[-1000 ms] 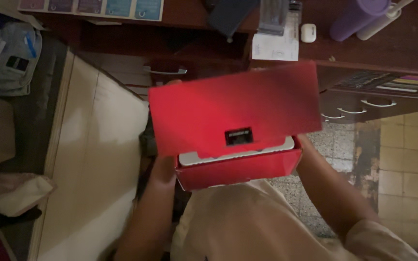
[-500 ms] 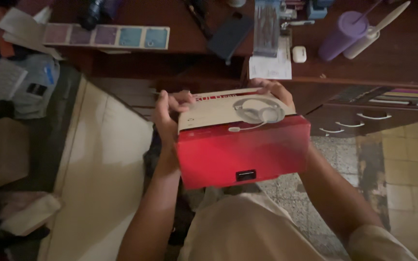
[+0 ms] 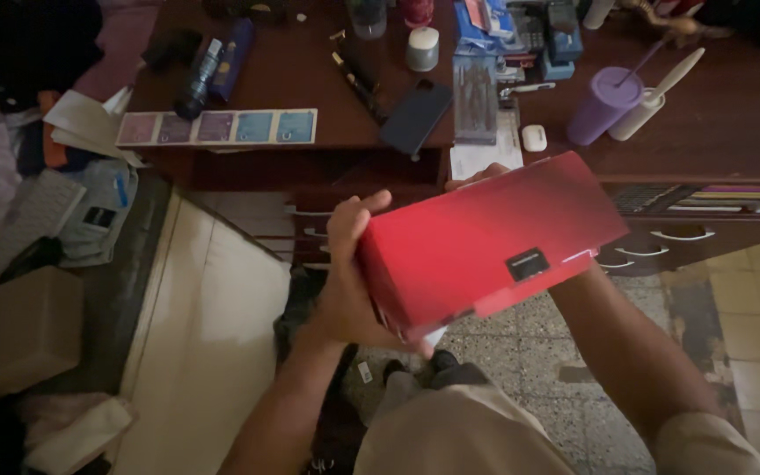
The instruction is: The person picks up and rearranges various items on a desk, including a tablet, a headphone box, and grooming tools, and organizes several small accessories on the desk surface.
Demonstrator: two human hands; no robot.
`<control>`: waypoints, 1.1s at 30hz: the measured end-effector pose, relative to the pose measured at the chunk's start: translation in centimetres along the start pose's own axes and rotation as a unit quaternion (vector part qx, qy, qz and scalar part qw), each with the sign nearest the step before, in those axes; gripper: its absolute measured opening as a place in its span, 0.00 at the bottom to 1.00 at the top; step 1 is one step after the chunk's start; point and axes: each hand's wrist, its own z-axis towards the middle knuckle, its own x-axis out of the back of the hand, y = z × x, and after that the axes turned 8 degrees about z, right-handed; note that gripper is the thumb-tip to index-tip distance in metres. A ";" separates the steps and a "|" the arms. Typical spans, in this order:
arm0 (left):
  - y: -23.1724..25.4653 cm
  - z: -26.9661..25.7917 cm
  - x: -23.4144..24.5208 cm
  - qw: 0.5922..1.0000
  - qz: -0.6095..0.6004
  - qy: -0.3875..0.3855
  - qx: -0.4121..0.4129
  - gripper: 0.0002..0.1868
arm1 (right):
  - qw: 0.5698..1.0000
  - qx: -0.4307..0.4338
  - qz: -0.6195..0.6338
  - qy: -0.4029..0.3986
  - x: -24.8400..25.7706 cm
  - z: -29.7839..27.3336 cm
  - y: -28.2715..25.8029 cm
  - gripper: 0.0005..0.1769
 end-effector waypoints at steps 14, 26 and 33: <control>-4.1 1.0 2.0 0.938 -0.233 0.181 0.181 0.65 | 0.936 0.219 0.276 -0.006 -2.7 2.4 -3.9 0.33; -9.1 3.9 5.4 0.929 -0.211 0.244 0.184 0.64 | 0.922 0.343 -0.070 -0.163 -4.6 8.6 -12.7 0.31; -15.6 5.0 9.0 0.957 -0.115 0.182 0.194 0.49 | 0.872 0.351 -0.339 -0.016 -7.4 14.5 -15.0 0.21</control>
